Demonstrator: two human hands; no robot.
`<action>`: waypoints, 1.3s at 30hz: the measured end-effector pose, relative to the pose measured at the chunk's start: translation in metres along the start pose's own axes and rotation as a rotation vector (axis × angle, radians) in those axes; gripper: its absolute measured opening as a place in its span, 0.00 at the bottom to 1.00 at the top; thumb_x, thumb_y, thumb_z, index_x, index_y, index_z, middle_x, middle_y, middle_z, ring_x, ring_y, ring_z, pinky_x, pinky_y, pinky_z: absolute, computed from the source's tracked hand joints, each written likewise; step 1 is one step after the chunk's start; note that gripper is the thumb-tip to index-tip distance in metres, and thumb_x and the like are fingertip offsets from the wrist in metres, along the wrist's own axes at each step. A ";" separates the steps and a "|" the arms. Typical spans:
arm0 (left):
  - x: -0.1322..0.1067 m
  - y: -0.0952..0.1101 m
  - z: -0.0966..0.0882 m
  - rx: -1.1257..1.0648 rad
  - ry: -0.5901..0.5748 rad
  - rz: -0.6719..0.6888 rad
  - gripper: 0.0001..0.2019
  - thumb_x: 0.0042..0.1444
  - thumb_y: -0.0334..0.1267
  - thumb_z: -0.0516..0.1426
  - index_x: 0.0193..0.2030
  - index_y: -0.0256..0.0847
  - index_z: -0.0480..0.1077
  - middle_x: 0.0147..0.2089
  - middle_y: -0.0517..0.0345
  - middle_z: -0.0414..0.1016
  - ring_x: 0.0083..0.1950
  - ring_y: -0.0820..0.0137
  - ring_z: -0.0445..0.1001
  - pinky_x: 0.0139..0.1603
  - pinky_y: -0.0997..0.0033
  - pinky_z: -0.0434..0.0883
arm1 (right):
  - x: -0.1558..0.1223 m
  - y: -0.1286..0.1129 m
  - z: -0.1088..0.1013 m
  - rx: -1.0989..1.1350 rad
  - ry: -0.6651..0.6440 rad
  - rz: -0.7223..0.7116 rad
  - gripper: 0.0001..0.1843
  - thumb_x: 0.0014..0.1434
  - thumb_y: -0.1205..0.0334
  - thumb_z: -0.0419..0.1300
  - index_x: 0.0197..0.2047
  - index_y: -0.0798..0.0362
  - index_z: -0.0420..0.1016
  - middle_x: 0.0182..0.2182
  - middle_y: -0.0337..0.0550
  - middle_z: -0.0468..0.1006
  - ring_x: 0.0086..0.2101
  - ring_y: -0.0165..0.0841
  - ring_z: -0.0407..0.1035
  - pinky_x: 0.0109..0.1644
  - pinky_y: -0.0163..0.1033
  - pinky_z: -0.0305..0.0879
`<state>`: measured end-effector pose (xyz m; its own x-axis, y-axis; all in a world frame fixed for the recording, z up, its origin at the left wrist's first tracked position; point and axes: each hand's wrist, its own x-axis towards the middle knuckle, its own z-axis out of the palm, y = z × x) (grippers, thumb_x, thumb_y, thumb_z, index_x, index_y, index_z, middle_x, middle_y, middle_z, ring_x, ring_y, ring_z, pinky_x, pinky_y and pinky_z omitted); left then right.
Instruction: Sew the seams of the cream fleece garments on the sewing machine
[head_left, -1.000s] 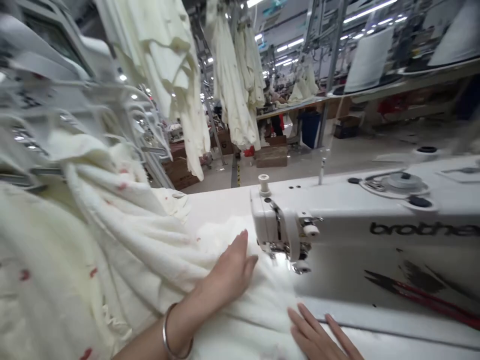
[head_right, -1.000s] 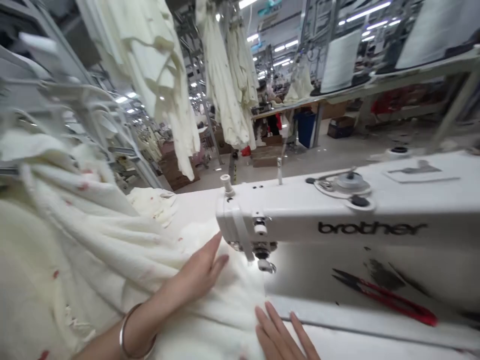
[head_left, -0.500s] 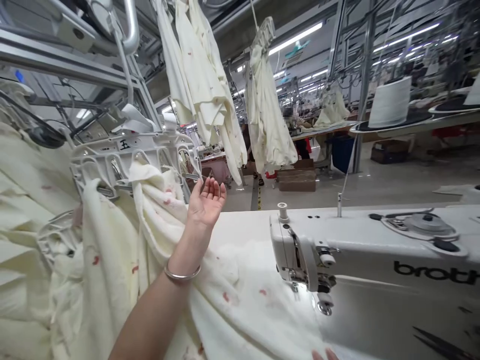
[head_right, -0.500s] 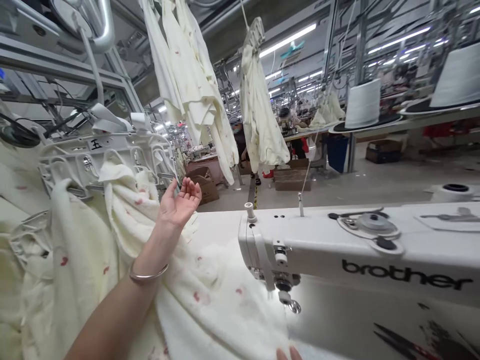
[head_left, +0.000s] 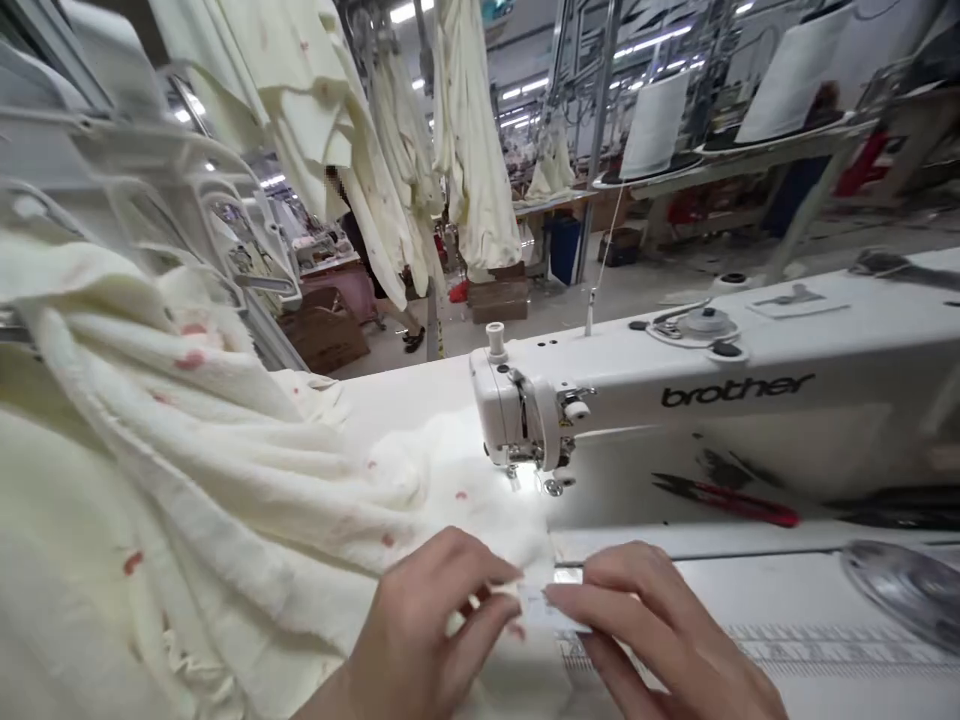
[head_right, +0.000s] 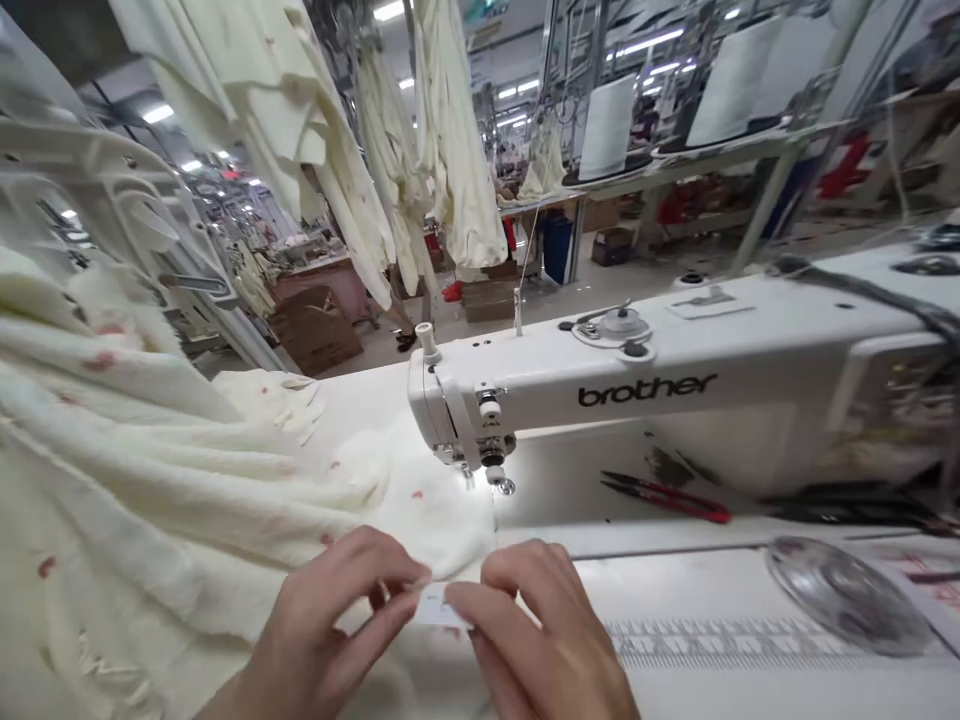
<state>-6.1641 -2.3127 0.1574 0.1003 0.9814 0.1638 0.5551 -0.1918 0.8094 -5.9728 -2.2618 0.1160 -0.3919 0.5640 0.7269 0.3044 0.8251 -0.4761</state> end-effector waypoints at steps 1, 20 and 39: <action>-0.001 -0.003 -0.002 -0.153 -0.073 -0.187 0.13 0.49 0.37 0.62 0.42 0.39 0.72 0.36 0.52 0.74 0.31 0.73 0.72 0.30 0.77 0.70 | -0.002 0.000 0.001 -0.013 -0.016 -0.049 0.15 0.59 0.74 0.51 0.45 0.48 0.70 0.31 0.44 0.70 0.34 0.33 0.69 0.36 0.34 0.68; 0.000 -0.010 0.014 -0.509 -0.065 -0.559 0.17 0.50 0.49 0.61 0.33 0.35 0.67 0.26 0.57 0.70 0.29 0.73 0.71 0.33 0.75 0.70 | -0.002 -0.017 0.022 0.648 -0.189 0.790 0.18 0.63 0.49 0.53 0.28 0.52 0.66 0.24 0.37 0.68 0.27 0.28 0.65 0.33 0.30 0.66; 0.086 -0.092 0.030 0.602 -0.214 -0.050 0.06 0.59 0.28 0.45 0.37 0.38 0.61 0.40 0.49 0.69 0.40 0.65 0.67 0.40 0.65 0.67 | -0.063 0.037 0.052 -0.219 -0.142 0.045 0.11 0.64 0.70 0.49 0.32 0.55 0.69 0.38 0.48 0.74 0.43 0.39 0.69 0.47 0.44 0.64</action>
<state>-6.1821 -2.2102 0.0801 0.1901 0.9812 -0.0323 0.9238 -0.1676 0.3442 -5.9816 -2.2649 0.0271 -0.4866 0.6120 0.6235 0.4992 0.7804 -0.3765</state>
